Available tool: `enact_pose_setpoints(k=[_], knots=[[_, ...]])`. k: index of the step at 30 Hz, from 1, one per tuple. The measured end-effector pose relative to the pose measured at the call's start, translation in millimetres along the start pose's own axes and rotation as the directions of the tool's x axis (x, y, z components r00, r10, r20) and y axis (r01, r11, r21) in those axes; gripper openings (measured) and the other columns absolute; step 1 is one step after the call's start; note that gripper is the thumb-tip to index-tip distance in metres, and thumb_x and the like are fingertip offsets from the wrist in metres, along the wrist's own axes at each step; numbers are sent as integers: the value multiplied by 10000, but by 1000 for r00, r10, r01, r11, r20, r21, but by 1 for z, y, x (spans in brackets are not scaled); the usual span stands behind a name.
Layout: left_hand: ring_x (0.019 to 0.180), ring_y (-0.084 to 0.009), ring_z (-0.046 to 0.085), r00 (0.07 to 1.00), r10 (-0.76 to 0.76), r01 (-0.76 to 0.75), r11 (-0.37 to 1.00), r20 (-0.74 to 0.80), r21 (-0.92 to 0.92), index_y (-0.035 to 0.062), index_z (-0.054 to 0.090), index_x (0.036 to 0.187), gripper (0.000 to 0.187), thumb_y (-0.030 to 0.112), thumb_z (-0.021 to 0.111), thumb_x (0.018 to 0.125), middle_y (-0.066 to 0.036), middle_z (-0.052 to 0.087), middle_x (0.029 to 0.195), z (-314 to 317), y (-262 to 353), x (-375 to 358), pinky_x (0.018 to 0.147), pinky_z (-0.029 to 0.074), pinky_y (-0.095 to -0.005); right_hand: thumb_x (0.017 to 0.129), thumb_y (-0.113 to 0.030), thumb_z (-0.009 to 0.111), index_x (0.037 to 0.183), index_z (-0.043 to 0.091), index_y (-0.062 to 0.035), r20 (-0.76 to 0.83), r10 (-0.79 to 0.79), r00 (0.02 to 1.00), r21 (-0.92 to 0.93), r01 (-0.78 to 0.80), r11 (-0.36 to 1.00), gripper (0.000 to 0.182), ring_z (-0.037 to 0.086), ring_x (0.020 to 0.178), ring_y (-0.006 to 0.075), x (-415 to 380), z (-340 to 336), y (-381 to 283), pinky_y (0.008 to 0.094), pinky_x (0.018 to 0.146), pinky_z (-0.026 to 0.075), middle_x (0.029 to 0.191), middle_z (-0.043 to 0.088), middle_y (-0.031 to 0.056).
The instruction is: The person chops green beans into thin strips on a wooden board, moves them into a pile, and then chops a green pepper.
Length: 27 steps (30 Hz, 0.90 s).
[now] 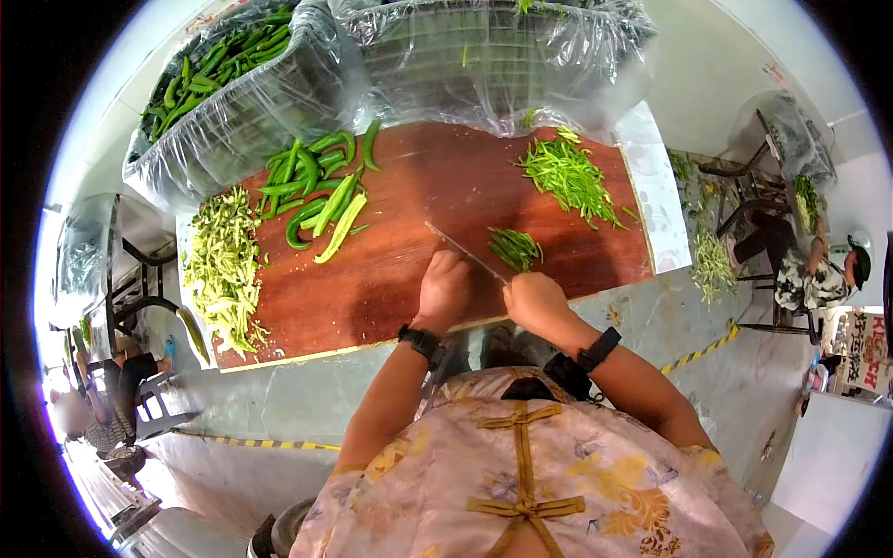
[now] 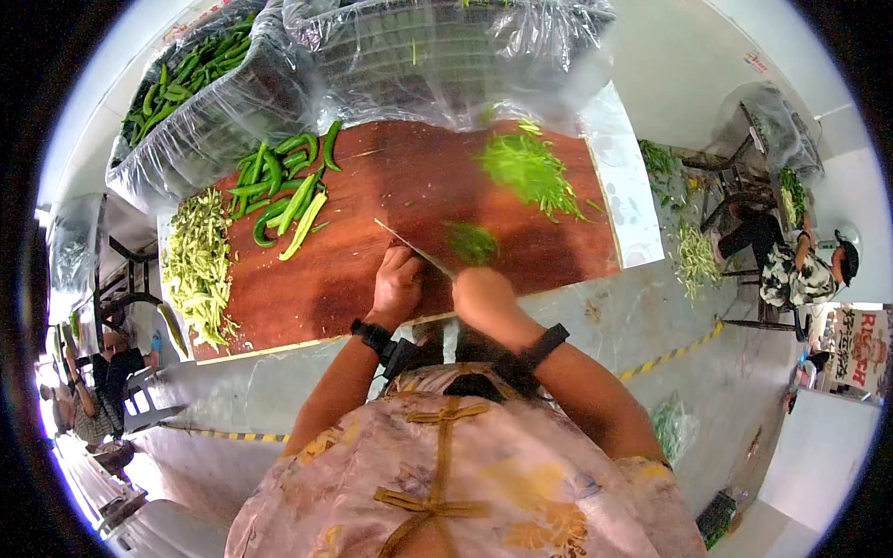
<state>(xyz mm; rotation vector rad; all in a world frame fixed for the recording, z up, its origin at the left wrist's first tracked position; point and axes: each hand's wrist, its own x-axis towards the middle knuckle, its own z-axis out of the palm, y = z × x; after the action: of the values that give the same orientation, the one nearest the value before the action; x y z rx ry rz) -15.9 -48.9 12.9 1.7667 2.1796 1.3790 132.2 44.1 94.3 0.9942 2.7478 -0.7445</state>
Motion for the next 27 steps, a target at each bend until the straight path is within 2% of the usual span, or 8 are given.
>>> enact_pose_setpoints(k=[6, 10, 12, 14, 17, 20, 23, 27], knots=[[857, -333, 543, 1000, -9, 10, 1000, 29, -26, 18, 599, 778, 163, -43, 530, 644, -131, 564, 861, 0, -1, 0, 730, 474, -392, 836, -248, 540, 707, 631, 27, 77, 11, 997, -12, -10, 1000, 317, 591, 697, 435, 22, 9, -5, 508, 643, 475, 710, 600, 251], [782, -311, 533, 997, 59, -59, 998, -58, -1, 52, 531, 677, 69, 12, 573, 639, -98, 530, 768, 4, -5, 0, 677, 468, -376, 836, -248, 540, 709, 626, 37, 7, -52, 999, 11, 52, 999, 324, 589, 684, 434, 50, 23, -17, 508, 628, 474, 714, 595, 261], [842, -314, 547, 1000, 17, -17, 999, 15, -38, 25, 601, 783, 118, -19, 579, 676, -113, 564, 848, 3, -6, -2, 702, 473, -380, 837, -250, 540, 706, 623, 41, -40, -57, 998, 27, 58, 998, 330, 591, 679, 429, 52, 28, -16, 504, 616, 475, 716, 593, 265], [856, -304, 552, 1000, 19, -20, 1000, -6, -23, 25, 609, 800, 149, -41, 563, 675, -107, 573, 851, 3, -4, -2, 710, 475, -374, 836, -247, 543, 697, 618, 42, -136, -50, 989, 86, 62, 994, 330, 590, 660, 419, 49, 24, -12, 488, 591, 478, 688, 587, 261], [863, -310, 556, 997, 59, -60, 998, -48, -24, 25, 622, 828, 204, -70, 552, 662, -112, 589, 873, 4, -8, -4, 730, 475, -372, 833, -245, 549, 683, 610, 45, -99, -28, 995, 9, 29, 1000, 332, 586, 644, 416, 41, 10, -1, 478, 583, 480, 652, 580, 251], [867, -315, 561, 994, 41, -47, 997, -106, -53, 17, 628, 846, 246, -92, 553, 640, -122, 602, 899, -1, -2, -2, 751, 475, -376, 833, -238, 551, 675, 608, 47, -158, 0, 987, 52, 8, 999, 330, 580, 632, 422, 24, 8, 6, 484, 588, 480, 627, 572, 246], [875, -314, 560, 985, -31, 37, 999, -172, 33, -9, 630, 855, 234, -85, 586, 639, -131, 607, 923, -4, -1, -8, 771, 469, -378, 834, -233, 553, 664, 610, 40, -116, 11, 993, 23, -8, 1000, 326, 581, 633, 423, 6, 5, 0, 491, 592, 477, 644, 580, 243], [886, -315, 559, 995, -25, 31, 998, -101, 54, -5, 634, 864, 218, -61, 594, 658, -127, 609, 925, -1, -4, -10, 776, 464, -378, 833, -233, 555, 675, 619, 33, -37, -17, 999, 28, 18, 999, 316, 585, 640, 423, 0, 6, 0, 500, 598, 474, 655, 586, 236]])
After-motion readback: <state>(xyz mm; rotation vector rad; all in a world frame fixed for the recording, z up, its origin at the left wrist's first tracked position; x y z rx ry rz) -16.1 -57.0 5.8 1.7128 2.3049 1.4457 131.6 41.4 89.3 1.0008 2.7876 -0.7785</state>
